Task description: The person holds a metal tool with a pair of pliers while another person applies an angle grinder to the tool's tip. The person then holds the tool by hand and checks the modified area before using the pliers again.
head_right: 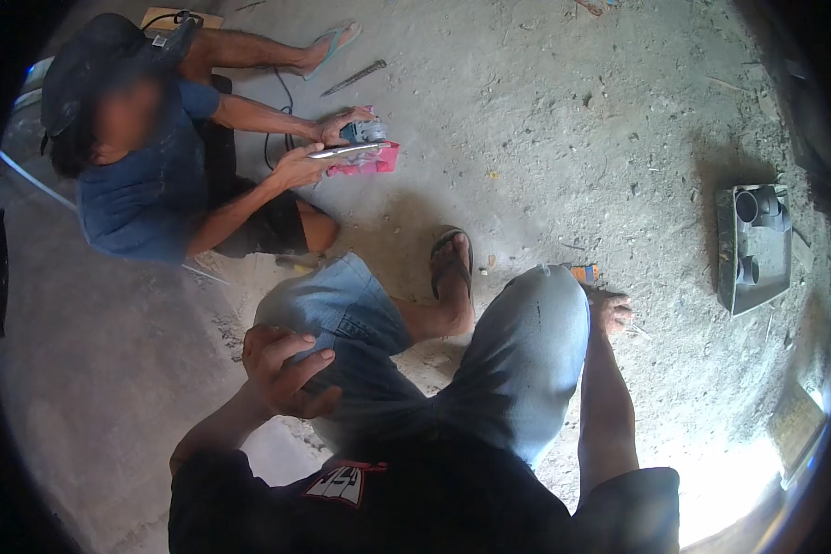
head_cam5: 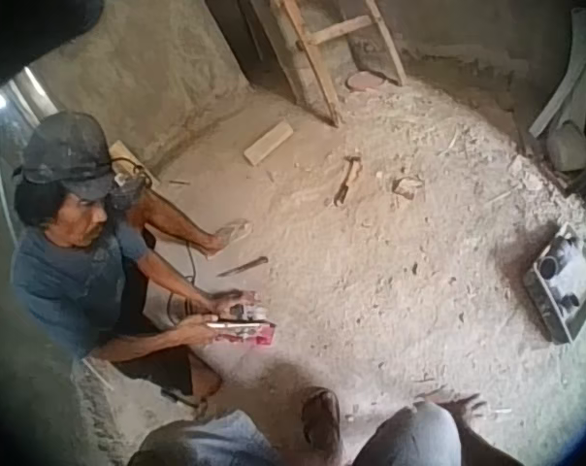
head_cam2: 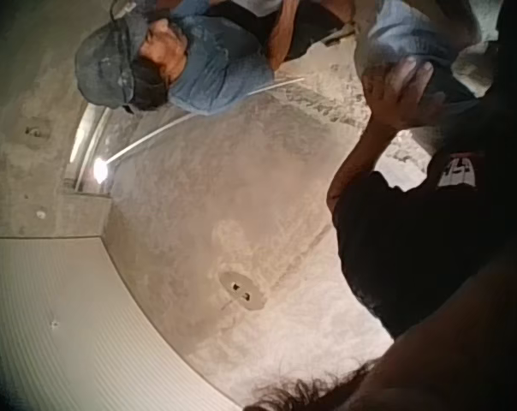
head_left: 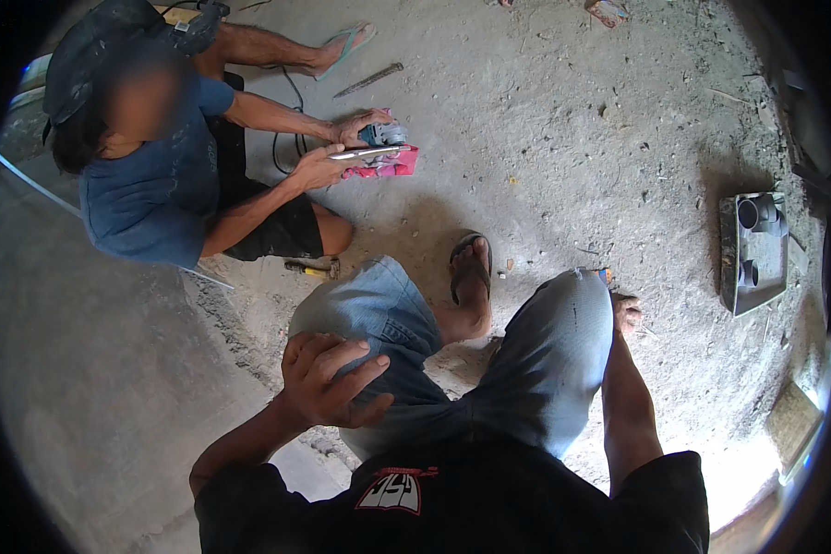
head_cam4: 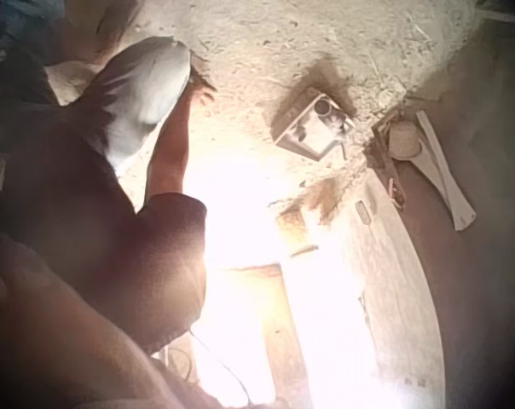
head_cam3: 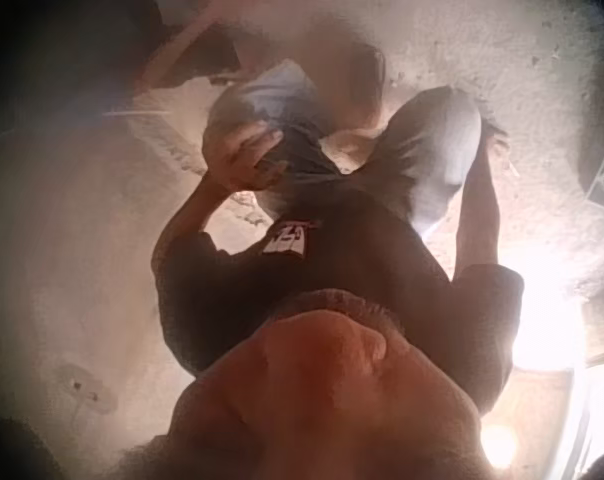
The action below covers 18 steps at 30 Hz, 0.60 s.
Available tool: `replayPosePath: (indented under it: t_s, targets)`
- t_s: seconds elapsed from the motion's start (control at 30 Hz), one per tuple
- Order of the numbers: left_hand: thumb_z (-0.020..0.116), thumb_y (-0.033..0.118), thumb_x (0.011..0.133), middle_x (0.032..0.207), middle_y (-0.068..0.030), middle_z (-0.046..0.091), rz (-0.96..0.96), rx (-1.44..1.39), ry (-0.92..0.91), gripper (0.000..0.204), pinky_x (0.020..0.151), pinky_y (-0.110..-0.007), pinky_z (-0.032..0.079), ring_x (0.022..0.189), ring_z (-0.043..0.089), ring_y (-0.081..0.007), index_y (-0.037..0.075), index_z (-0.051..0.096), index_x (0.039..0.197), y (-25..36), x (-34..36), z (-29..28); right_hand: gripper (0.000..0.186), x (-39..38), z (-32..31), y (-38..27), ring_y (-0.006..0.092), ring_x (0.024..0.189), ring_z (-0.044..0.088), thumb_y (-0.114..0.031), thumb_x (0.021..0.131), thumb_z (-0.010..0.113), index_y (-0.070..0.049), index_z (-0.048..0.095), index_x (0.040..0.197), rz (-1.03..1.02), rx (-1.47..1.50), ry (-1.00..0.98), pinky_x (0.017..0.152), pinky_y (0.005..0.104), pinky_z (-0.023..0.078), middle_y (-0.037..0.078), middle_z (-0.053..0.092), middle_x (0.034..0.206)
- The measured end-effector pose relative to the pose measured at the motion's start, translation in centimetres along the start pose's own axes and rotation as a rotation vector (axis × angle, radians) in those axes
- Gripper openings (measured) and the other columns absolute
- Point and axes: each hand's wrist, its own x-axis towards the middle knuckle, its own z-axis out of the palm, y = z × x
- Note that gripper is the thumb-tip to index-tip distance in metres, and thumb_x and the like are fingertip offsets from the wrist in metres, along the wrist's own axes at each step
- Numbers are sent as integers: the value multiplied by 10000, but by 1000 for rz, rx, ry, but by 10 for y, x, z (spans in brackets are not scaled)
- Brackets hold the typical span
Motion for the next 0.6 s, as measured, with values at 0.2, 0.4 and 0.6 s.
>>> replayPosePath:
  t_s: [0.2,0.4,0.6]
  targets:
    - [692,484,804,1092,-16,586,-8,10,4,362,828,-381,442,878,581,-197,210,708,1040,0,-4,0,1140,-2,-1,-1,674,1371,79,-453,853,669,-37,-150,1528,42,43,-2,1058,665,357,403,-63,1540]
    - [691,483,804,1113,-22,575,-5,12,-13,366,822,-378,445,889,578,-200,205,706,1042,-1,-5,-1,1156,-9,-8,-9,653,1387,72,-436,839,688,-58,-156,1532,52,-4,-21,1077,659,338,381,-78,1553]
    - [698,470,794,1117,-25,565,0,-3,-2,362,831,-389,443,904,572,-205,201,705,1036,-2,-6,-1,1154,-19,-19,-12,639,1399,61,-416,839,692,-69,-163,1533,105,183,-29,1097,663,303,366,-89,1560]
